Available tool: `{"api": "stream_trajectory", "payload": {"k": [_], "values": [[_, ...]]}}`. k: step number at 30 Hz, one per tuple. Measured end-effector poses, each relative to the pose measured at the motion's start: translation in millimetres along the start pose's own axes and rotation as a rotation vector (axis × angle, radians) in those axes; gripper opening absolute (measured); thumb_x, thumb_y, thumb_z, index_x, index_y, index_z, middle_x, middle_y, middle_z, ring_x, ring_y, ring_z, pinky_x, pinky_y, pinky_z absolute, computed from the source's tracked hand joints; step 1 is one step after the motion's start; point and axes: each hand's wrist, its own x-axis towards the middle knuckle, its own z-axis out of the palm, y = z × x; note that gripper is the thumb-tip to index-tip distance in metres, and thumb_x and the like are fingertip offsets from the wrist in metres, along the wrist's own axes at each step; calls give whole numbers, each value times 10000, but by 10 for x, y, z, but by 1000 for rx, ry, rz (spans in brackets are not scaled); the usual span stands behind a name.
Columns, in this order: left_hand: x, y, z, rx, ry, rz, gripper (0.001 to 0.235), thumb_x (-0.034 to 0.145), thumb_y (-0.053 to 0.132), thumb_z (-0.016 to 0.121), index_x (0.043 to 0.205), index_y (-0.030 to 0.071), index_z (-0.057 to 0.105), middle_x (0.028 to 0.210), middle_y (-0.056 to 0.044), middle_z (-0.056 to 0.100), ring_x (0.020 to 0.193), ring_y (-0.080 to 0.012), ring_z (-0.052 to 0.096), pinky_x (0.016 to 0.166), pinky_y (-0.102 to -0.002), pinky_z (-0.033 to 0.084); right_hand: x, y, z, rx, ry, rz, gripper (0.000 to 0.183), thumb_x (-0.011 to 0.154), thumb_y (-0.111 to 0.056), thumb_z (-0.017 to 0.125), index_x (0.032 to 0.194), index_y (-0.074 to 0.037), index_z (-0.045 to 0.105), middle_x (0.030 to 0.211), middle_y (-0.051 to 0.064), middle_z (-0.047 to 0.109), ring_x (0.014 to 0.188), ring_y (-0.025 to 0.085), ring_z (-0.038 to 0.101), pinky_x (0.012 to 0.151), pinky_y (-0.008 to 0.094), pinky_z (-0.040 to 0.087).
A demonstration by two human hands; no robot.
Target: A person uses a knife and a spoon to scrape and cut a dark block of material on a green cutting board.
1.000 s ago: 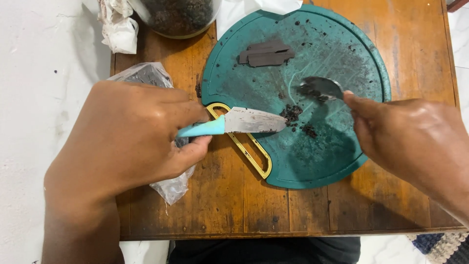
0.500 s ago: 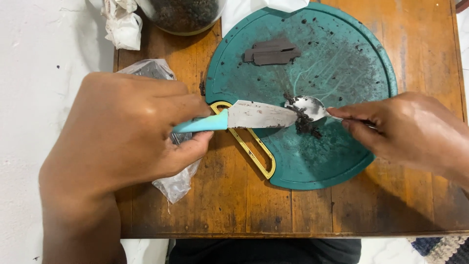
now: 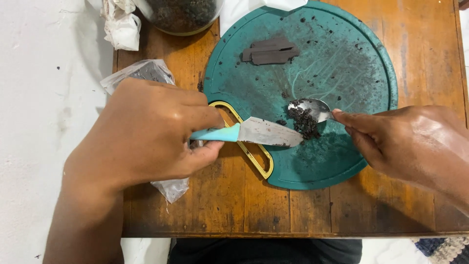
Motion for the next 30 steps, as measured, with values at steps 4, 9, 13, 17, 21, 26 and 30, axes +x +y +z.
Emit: {"api": "stream_trajectory", "payload": {"k": [4, 9, 13, 17, 21, 26, 30], "values": [[20, -23, 24, 6, 41, -5, 88, 813, 193, 750, 862, 212, 821, 624, 71, 647, 504, -180, 577, 364, -351, 282, -27, -23, -91, 21, -45, -1, 628, 975, -588, 380, 1595, -555, 285, 800, -221, 783, 597, 177, 723, 552, 457, 573], [9, -88, 51, 50, 112, 7, 46, 833, 229, 782, 869, 213, 806, 638, 65, 607, 541, -197, 549, 389, -358, 269, -45, -15, -118, 137, -25, -52, 538, 978, -495, 451, 1513, -540, 429, 397, -52, 630, 365, 183, 466, 453, 420, 359], [-5, -98, 12, 59, 115, 5, 28, 849, 240, 780, 857, 212, 782, 680, 70, 627, 598, -201, 593, 419, -373, 318, -24, -34, -309, 270, 44, -34, 443, 965, -394, 508, 1391, -455, 614, 297, 41, 508, 287, 182, 426, 389, 374, 354], [-12, -99, -65, 20, 96, 0, 63, 848, 230, 795, 845, 170, 779, 684, 52, 662, 602, -197, 612, 421, -371, 334, 48, 68, -340, 532, -121, 12, 445, 935, -370, 625, 1368, -454, 686, 402, 72, 387, 349, 206, 342, 451, 399, 262], [-5, -106, -129, -23, 120, 17, 50, 862, 189, 792, 842, 143, 791, 731, 41, 716, 600, -160, 630, 411, -328, 331, 65, 102, -464, 725, -237, 133, 391, 946, -312, 684, 1314, -385, 793, 477, 72, 351, 417, 217, 321, 504, 405, 256], [-47, -160, -123, 36, 86, -45, 82, 852, 240, 816, 845, 161, 794, 630, 48, 639, 556, -186, 586, 409, -351, 323, 53, 138, -555, 832, -197, 228, 379, 974, -197, 673, 1309, -301, 817, 517, 177, 530, 477, 264, 407, 564, 452, 301], [-50, -176, -104, 35, 53, -96, 99, 825, 275, 796, 843, 179, 810, 669, 60, 695, 572, -185, 623, 402, -360, 343, 32, 252, -474, 976, 45, 116, 334, 941, -81, 679, 1240, -97, 828, 384, 273, 546, 347, 282, 349, 476, 457, 242]]}}
